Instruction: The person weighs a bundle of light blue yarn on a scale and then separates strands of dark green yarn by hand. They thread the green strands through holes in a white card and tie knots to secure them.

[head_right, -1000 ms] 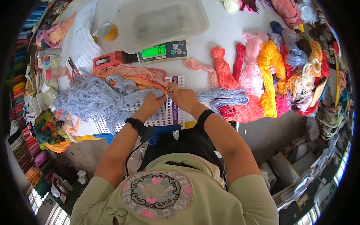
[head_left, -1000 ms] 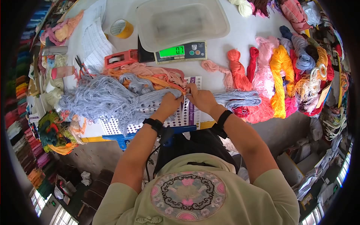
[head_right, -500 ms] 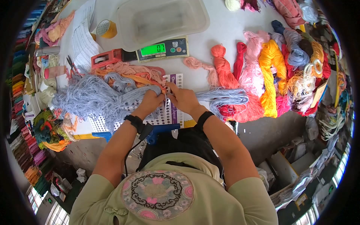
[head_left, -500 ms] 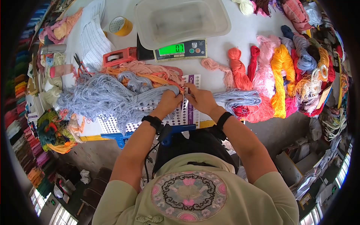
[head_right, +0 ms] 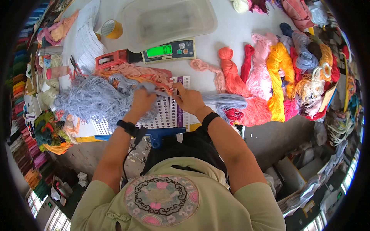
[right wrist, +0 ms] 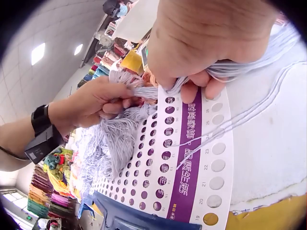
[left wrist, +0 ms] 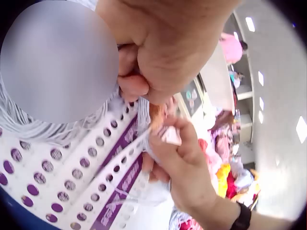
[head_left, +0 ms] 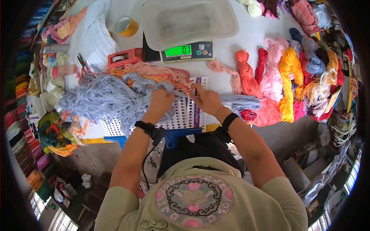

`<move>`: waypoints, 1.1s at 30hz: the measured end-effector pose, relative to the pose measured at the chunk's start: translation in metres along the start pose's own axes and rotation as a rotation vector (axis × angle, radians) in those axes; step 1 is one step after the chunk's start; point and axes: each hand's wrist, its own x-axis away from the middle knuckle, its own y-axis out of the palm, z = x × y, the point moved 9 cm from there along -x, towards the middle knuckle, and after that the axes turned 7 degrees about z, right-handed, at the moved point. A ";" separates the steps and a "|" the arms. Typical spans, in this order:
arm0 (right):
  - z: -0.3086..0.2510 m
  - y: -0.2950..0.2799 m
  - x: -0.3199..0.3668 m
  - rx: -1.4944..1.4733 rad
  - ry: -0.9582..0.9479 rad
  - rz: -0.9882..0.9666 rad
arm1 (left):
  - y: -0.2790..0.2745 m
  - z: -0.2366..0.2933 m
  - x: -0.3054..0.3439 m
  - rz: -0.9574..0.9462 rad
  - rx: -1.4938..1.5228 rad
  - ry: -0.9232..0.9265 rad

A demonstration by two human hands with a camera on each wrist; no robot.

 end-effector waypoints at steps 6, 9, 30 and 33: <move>0.008 0.007 -0.003 0.047 0.019 -0.051 | -0.019 -0.051 0.027 -0.184 0.510 -0.700; 0.006 0.004 -0.002 0.047 -0.004 -0.019 | 0.002 -0.066 0.039 -0.169 0.767 -0.899; 0.009 0.006 -0.007 0.040 0.057 -0.073 | 0.009 -0.012 0.031 -0.027 1.126 -0.923; 0.013 0.007 -0.007 0.039 0.124 -0.129 | 0.018 0.025 0.028 -0.122 1.477 -0.965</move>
